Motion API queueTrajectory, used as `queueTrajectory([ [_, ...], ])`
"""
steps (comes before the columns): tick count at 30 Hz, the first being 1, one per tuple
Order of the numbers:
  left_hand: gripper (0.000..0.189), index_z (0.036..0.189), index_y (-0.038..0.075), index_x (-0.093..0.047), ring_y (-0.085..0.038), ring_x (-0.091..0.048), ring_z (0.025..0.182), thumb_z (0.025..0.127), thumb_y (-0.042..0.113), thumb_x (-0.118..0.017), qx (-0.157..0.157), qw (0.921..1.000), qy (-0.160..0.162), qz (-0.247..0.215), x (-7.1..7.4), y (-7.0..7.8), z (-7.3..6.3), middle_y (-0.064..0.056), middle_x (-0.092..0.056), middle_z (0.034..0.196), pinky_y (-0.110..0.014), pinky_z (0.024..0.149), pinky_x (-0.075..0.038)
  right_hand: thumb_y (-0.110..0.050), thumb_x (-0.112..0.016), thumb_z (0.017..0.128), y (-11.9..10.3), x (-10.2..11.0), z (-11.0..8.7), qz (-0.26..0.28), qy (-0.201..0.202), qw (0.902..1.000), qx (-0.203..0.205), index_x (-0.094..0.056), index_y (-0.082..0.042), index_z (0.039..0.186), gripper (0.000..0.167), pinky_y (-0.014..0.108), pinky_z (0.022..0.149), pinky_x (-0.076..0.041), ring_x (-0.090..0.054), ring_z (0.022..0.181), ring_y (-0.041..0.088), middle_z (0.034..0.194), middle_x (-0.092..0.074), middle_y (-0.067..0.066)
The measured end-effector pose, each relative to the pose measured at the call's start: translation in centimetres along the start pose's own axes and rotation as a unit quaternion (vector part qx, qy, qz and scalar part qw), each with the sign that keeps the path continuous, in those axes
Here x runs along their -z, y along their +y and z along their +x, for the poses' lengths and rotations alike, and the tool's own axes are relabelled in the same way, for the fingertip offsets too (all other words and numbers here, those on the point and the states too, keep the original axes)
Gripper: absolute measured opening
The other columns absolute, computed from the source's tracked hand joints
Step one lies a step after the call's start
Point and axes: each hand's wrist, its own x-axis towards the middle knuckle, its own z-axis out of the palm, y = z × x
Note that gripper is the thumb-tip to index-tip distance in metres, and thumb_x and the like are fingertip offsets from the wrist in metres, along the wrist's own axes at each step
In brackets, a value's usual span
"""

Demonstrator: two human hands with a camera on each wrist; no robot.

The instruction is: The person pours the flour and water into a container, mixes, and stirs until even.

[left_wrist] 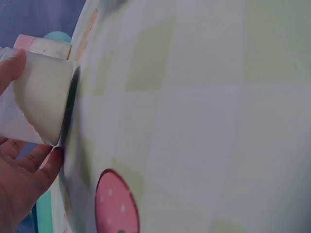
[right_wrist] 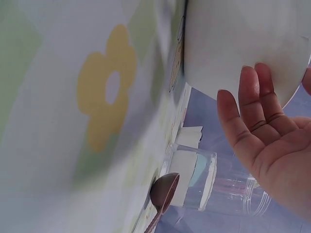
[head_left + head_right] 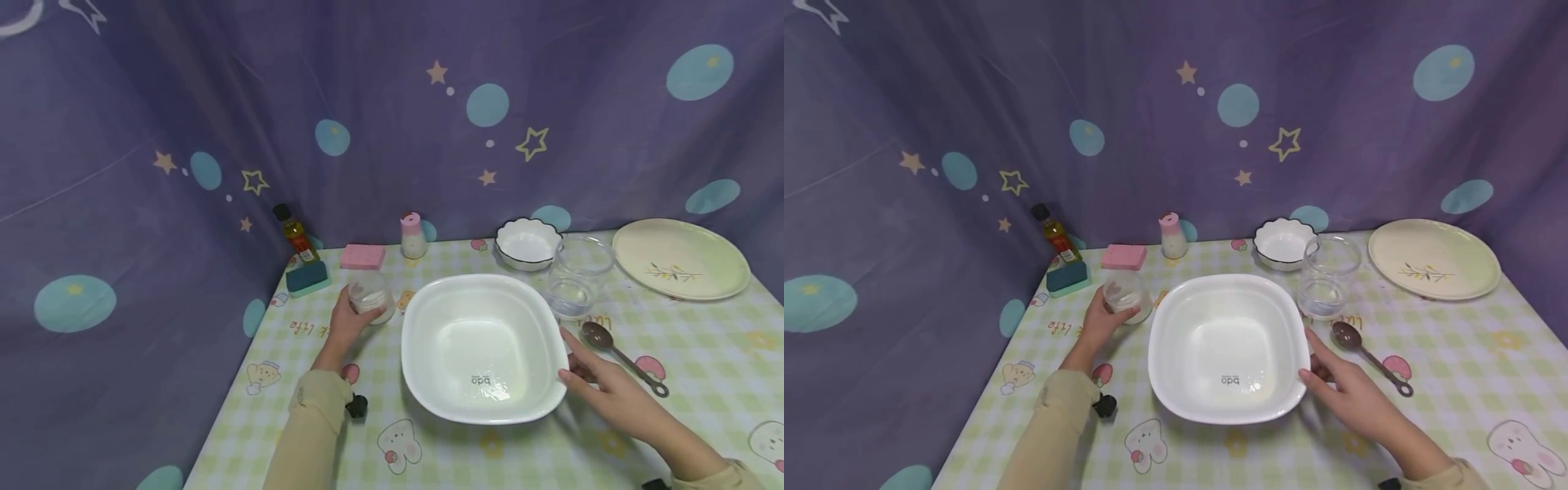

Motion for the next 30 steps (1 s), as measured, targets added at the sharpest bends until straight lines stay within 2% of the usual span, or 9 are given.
queueTrajectory([
  [5, 0.087, 0.147, 0.013, -0.037, -0.027, -0.041, 0.132, 0.076, 0.03, -0.085, -0.013, 0.9999, 0.005, 0.006, 0.8, 0.6, -0.5, -0.01, -0.046, 0.143, -0.045, 0.109, -0.033, -0.007, -0.059, 0.097, -0.1, 0.0, 0.0, 0.002, 0.002, 1.0, -0.009, -0.026, 0.001, 0.152, 0.065, 0.025, 0.069, -0.05, -0.062, 0.081, 0.003, 0.095, -0.065, -0.009],
  [8, 0.085, 0.146, 0.014, -0.038, -0.028, -0.044, 0.129, 0.076, 0.031, -0.084, -0.029, 0.9995, 0.004, 0.008, 1.6, 1.4, -1.0, -0.009, -0.049, 0.14, -0.047, 0.105, -0.037, -0.008, -0.058, 0.097, -0.3, 0.1, 0.0, 0.004, 0.003, 0.9999, -0.01, -0.025, 0.0, 0.153, 0.065, 0.025, 0.07, -0.05, -0.062, 0.081, 0.004, 0.093, -0.065, -0.01],
  [14, 0.082, 0.144, 0.018, -0.041, -0.027, -0.047, 0.123, 0.076, 0.033, -0.085, -0.061, 0.9981, -0.005, -0.01, 3.5, 3.5, -1.8, -0.006, -0.051, 0.136, -0.048, 0.097, -0.044, -0.007, -0.058, 0.097, -0.4, 0.1, 0.2, 0.008, 0.004, 1.0, 0.0, -0.026, 0.002, 0.152, 0.064, 0.023, 0.069, -0.049, -0.061, 0.08, 0.004, 0.089, -0.065, -0.013],
  [18, 0.082, 0.143, 0.018, -0.042, -0.027, -0.049, 0.122, 0.075, 0.031, -0.085, -0.084, 0.9958, -0.023, -0.028, 4.3, 4.9, -2.4, -0.006, -0.051, 0.135, -0.048, 0.096, -0.045, -0.007, -0.058, 0.097, -0.4, 0.1, 0.2, 0.013, 0.001, 0.9999, -0.002, -0.026, 0.003, 0.152, 0.063, 0.024, 0.068, -0.049, -0.061, 0.079, 0.004, 0.087, -0.064, -0.013],
  [25, 0.082, 0.145, 0.02, -0.042, -0.025, -0.049, 0.123, 0.075, 0.025, -0.086, -0.136, 0.987, -0.056, -0.064, 4.6, 7.2, -3.6, -0.003, -0.05, 0.137, -0.051, 0.1, -0.042, -0.006, -0.057, 0.098, -0.3, 0.1, 0.2, 0.032, -0.006, 0.9995, -0.002, -0.023, 0.003, 0.152, 0.065, 0.023, 0.072, -0.052, -0.063, 0.08, 0.006, 0.088, -0.066, -0.011],
  [30, 0.079, 0.141, 0.022, -0.046, -0.023, -0.052, 0.121, 0.074, 0.024, -0.087, -0.158, 0.9829, -0.071, -0.062, 4.3, 9.0, -4.6, -0.001, -0.053, 0.133, -0.048, 0.098, -0.045, -0.004, -0.057, 0.097, -0.2, 0.0, 0.2, 0.043, -0.008, 0.999, 0.0, -0.022, 0.002, 0.153, 0.066, 0.02, 0.074, -0.051, -0.063, 0.08, 0.007, 0.089, -0.066, -0.009],
])
